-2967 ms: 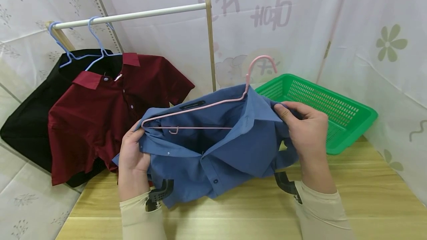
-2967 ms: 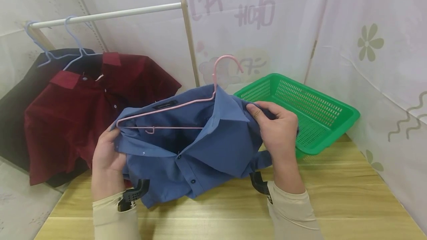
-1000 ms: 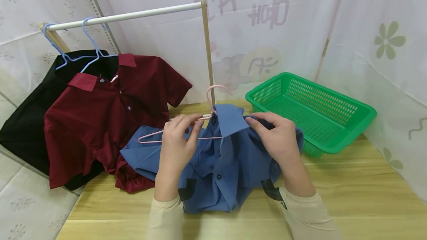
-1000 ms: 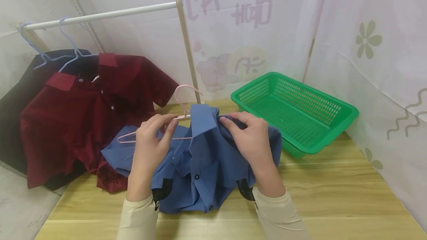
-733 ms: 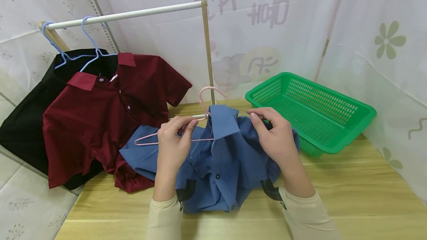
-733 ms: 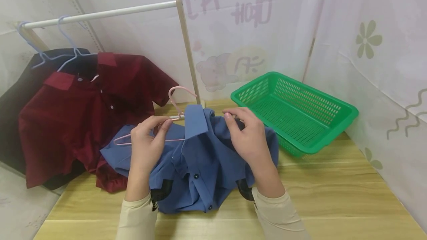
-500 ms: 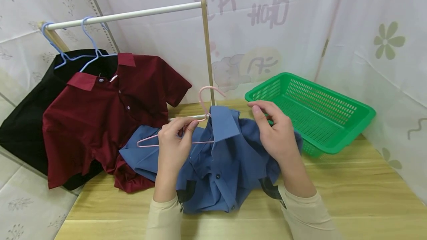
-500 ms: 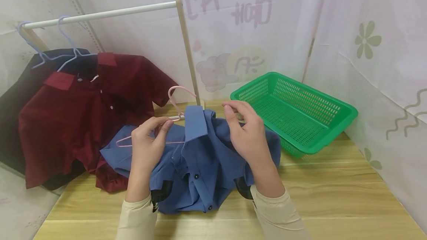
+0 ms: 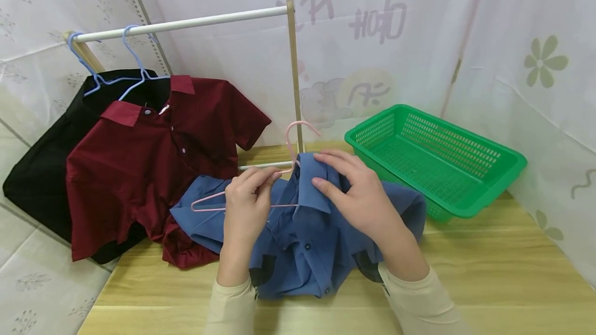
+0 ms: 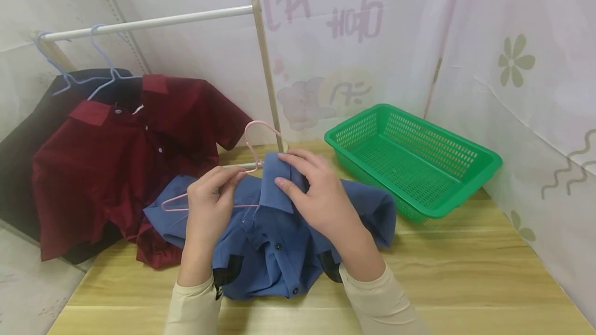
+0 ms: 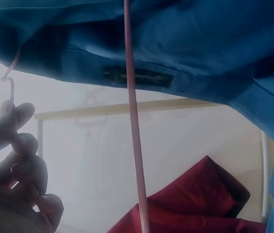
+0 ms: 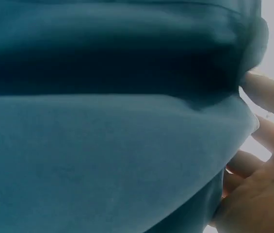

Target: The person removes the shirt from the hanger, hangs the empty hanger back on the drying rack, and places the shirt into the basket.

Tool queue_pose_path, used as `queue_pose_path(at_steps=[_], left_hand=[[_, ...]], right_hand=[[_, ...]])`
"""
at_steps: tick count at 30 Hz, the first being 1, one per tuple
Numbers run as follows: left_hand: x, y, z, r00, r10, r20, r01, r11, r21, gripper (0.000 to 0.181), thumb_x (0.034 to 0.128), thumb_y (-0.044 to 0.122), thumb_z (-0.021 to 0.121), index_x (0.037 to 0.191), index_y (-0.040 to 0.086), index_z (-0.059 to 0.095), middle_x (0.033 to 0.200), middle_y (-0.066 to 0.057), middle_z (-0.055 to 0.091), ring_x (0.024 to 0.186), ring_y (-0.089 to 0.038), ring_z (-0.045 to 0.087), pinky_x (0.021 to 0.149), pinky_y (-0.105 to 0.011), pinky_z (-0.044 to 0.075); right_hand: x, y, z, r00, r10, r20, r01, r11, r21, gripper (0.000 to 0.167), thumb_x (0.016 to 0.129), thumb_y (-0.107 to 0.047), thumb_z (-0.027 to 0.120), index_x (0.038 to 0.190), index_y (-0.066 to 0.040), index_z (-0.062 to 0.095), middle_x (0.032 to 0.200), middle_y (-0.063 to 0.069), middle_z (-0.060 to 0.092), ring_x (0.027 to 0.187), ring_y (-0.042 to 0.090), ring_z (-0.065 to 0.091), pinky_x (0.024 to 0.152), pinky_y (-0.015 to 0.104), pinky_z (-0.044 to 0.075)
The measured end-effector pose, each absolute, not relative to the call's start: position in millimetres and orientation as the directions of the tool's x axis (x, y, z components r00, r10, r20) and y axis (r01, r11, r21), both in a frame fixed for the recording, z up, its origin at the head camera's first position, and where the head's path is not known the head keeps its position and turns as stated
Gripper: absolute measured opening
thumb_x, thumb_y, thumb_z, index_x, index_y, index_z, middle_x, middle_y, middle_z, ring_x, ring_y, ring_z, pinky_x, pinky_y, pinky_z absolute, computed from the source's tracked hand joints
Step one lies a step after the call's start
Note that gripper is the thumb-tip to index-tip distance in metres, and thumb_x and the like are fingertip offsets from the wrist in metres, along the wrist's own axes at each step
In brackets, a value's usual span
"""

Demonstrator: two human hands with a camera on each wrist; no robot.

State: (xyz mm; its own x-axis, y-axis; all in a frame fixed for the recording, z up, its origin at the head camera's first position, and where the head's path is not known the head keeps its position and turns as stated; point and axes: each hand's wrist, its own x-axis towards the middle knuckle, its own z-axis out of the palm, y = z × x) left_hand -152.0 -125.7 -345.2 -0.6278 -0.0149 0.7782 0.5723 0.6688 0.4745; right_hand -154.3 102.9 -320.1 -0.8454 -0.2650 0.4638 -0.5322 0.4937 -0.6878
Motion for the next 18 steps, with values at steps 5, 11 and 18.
queue_pose_path(at_steps=[5,11,18], left_hand=[[-152,-125,-347,-0.627,-0.023,0.778,0.573,0.662,0.482,0.012,0.0952,0.015,0.079,0.103,0.007,0.085,0.072,-0.006,0.066,0.059,-0.014,0.048,0.065,-0.032,0.034],[-152,-125,-347,-0.624,-0.037,0.78,0.575,0.654,0.491,0.011,0.0937,0.016,0.08,0.1,0.008,0.086,0.069,-0.005,0.065,0.058,-0.013,0.047,0.065,-0.03,0.032],[-152,-132,-347,-0.602,-0.076,0.795,0.581,0.641,0.501,0.011,0.0911,0.015,0.083,0.098,0.007,0.086,0.069,-0.005,0.066,0.058,-0.013,0.047,0.067,-0.028,0.03]], right_hand=[[-156,98,-326,-0.859,-0.257,0.443,-0.506,0.567,-0.651,0.048,0.101,-0.023,0.075,0.147,-0.016,0.064,0.146,0.008,0.064,0.138,0.032,0.06,0.112,0.055,0.051],[-156,96,-329,-0.865,-0.202,0.459,-0.482,0.588,-0.649,0.04,0.098,-0.021,0.078,0.136,-0.01,0.071,0.136,0.009,0.07,0.133,0.033,0.064,0.109,0.054,0.053],[-158,99,-334,-0.857,-0.191,0.479,-0.495,0.568,-0.658,0.038,0.097,-0.02,0.079,0.134,-0.012,0.072,0.134,0.008,0.071,0.128,0.032,0.066,0.106,0.054,0.055]])
